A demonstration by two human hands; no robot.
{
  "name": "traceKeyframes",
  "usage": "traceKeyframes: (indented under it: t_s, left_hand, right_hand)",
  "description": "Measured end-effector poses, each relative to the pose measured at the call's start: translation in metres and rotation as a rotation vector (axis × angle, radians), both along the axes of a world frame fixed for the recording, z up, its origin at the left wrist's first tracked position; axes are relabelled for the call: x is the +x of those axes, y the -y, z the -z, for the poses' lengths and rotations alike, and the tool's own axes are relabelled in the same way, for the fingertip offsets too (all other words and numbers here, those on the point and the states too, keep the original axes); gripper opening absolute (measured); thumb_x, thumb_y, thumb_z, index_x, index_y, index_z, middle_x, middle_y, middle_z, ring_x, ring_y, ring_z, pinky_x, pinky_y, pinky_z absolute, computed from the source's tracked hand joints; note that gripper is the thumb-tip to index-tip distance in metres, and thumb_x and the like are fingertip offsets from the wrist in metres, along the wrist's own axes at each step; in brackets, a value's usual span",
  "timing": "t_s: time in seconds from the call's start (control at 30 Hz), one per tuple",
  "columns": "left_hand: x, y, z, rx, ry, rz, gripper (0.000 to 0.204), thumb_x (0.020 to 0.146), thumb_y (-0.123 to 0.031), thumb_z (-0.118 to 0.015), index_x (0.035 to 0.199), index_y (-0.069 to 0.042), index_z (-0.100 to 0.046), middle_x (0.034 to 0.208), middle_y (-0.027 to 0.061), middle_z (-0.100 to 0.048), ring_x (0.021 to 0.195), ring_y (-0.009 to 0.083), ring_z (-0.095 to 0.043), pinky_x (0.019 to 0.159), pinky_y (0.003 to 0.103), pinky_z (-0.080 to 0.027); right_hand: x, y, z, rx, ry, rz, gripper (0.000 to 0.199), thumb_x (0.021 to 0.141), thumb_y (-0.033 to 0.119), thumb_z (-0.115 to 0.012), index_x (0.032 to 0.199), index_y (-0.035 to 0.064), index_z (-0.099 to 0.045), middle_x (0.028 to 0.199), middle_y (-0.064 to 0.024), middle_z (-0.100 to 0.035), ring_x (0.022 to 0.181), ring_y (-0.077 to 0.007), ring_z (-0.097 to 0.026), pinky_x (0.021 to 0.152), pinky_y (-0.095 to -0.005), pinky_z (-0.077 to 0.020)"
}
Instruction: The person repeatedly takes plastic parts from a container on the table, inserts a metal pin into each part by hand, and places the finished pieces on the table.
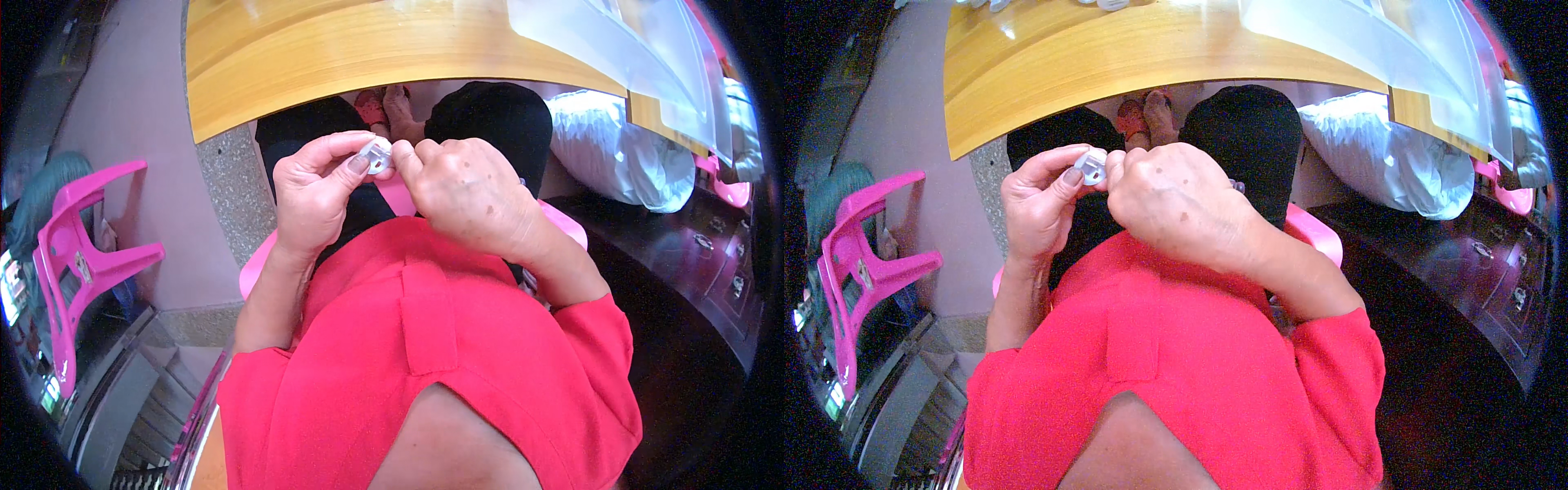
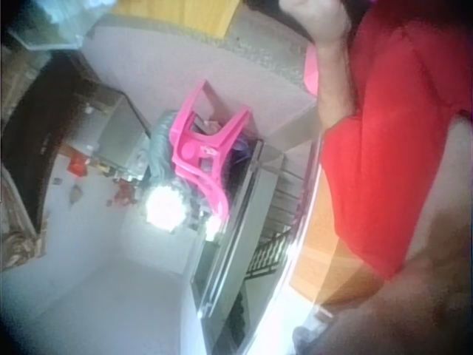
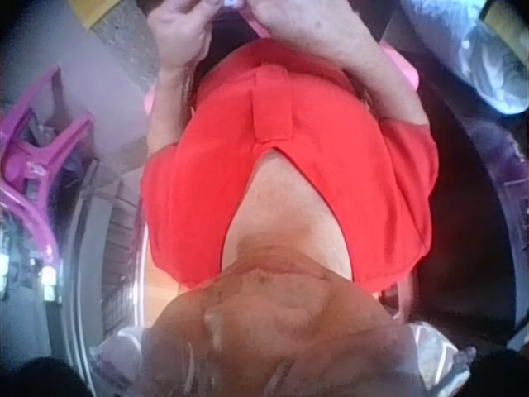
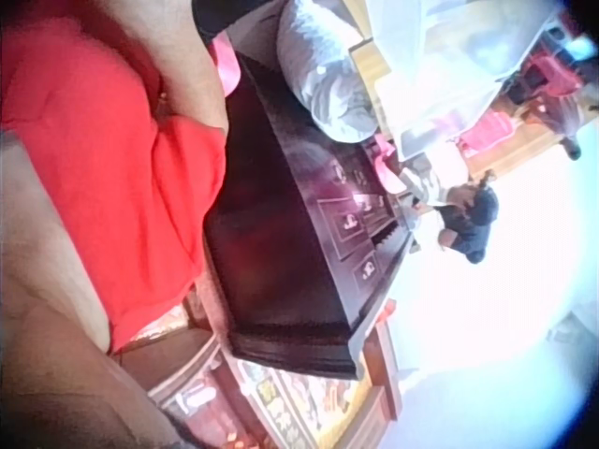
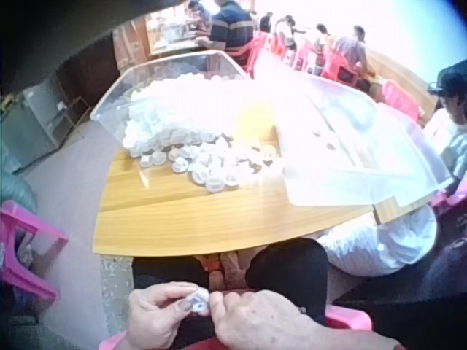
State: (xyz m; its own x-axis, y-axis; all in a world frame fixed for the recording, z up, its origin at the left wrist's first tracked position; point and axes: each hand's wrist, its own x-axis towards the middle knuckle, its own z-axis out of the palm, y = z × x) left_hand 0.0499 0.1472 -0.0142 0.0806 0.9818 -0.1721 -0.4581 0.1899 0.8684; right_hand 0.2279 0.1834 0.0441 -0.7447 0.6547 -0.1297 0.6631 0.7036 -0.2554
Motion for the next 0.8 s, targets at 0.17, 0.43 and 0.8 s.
traceKeyframes:
  t_s: [0.17,0.43,0.8]
  left_hand:
    - [-0.004,-0.009,0.003,-0.089,0.086,0.046,0.018,0.089,0.000,-0.057,0.105,0.007,-0.061,0.096,0.0152,-0.066,0.083,0.0211,-0.065,0.077,0.034,-0.055]
    - [-0.003,-0.009,0.007,-0.110,0.155,0.036,0.022,0.090,-0.003,-0.057,0.109,0.006,-0.059,0.101,0.0136,-0.065,0.090,0.0184,-0.063,0.081,0.030,-0.052]
    - [-0.006,-0.005,0.010,-0.084,-0.050,0.087,0.024,0.087,-0.005,-0.061,0.109,0.006,-0.060,0.100,0.0143,-0.066,0.089,0.0197,-0.064,0.081,0.031,-0.052]
  right_hand:
    - [-0.001,0.004,0.007,0.061,0.065,0.004,0.018,0.080,0.011,-0.054,0.094,0.0004,-0.053,0.071,-0.0110,-0.058,0.065,-0.0245,-0.064,0.054,-0.0332,-0.0504]
    - [-0.003,0.011,0.010,0.146,0.007,0.161,0.039,0.076,0.009,-0.058,0.112,-0.0048,-0.056,0.070,-0.0088,-0.056,0.064,-0.0210,-0.062,0.052,-0.0314,-0.0505]
    - [-0.003,0.010,0.008,0.158,0.031,0.037,0.025,0.077,0.011,-0.057,0.096,-0.0051,-0.057,0.068,-0.0099,-0.056,0.060,-0.0203,-0.060,0.048,-0.0301,-0.0481]
